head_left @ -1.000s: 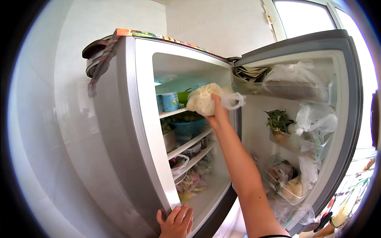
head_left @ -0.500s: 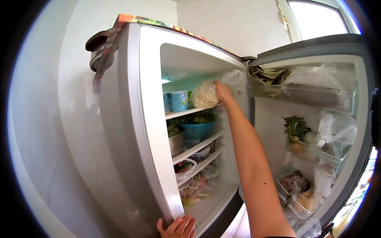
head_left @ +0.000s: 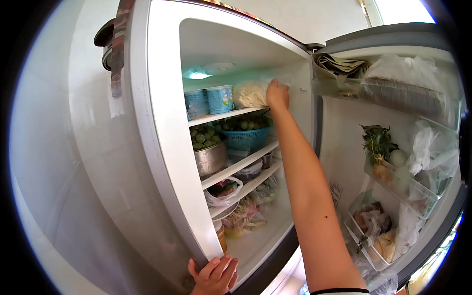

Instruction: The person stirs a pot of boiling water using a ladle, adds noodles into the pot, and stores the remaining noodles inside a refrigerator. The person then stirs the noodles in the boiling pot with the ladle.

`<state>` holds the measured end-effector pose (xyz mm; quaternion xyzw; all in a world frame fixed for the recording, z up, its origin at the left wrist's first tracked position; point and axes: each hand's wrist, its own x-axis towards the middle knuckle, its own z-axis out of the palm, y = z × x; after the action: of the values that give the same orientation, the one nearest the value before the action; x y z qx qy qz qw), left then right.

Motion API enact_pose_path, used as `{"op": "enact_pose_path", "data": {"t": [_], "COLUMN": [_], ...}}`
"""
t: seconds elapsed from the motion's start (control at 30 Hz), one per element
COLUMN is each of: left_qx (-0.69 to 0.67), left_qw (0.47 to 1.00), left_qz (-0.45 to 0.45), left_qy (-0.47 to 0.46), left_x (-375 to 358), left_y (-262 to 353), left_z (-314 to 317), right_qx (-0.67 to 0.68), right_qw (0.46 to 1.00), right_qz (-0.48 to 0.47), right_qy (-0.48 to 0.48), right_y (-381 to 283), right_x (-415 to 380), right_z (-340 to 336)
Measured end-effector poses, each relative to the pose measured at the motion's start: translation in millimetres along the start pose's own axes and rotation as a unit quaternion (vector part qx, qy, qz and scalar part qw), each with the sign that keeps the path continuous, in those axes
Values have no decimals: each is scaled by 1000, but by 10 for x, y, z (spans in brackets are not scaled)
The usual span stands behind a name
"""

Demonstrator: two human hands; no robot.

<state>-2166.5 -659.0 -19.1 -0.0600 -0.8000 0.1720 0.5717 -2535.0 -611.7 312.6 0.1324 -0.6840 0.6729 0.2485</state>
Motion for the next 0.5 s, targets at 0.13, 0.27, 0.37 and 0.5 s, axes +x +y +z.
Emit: {"op": "enact_pose_path", "data": {"t": [0.13, 0.27, 0.37, 0.5], "left_qx": [-4, 0, -4, 1], "left_qw": [1000, 1000, 1000, 1000], "left_qz": [-6, 0, -4, -1], "left_qy": [10, 19, -11, -4], "left_x": [22, -1, -78, 19], "left_y": [8, -7, 0, 14], "left_z": [-10, 29, 50, -17], "right_qx": [65, -20, -72, -96], "right_qw": [993, 964, 960, 970], "right_qz": [-96, -266, -270, -225], "right_qy": [-9, -7, 23, -4], "right_y": [182, 415, 447, 380], "right_x": [-193, -450, -590, -568], "right_z": [-104, -52, 47, 91]}}
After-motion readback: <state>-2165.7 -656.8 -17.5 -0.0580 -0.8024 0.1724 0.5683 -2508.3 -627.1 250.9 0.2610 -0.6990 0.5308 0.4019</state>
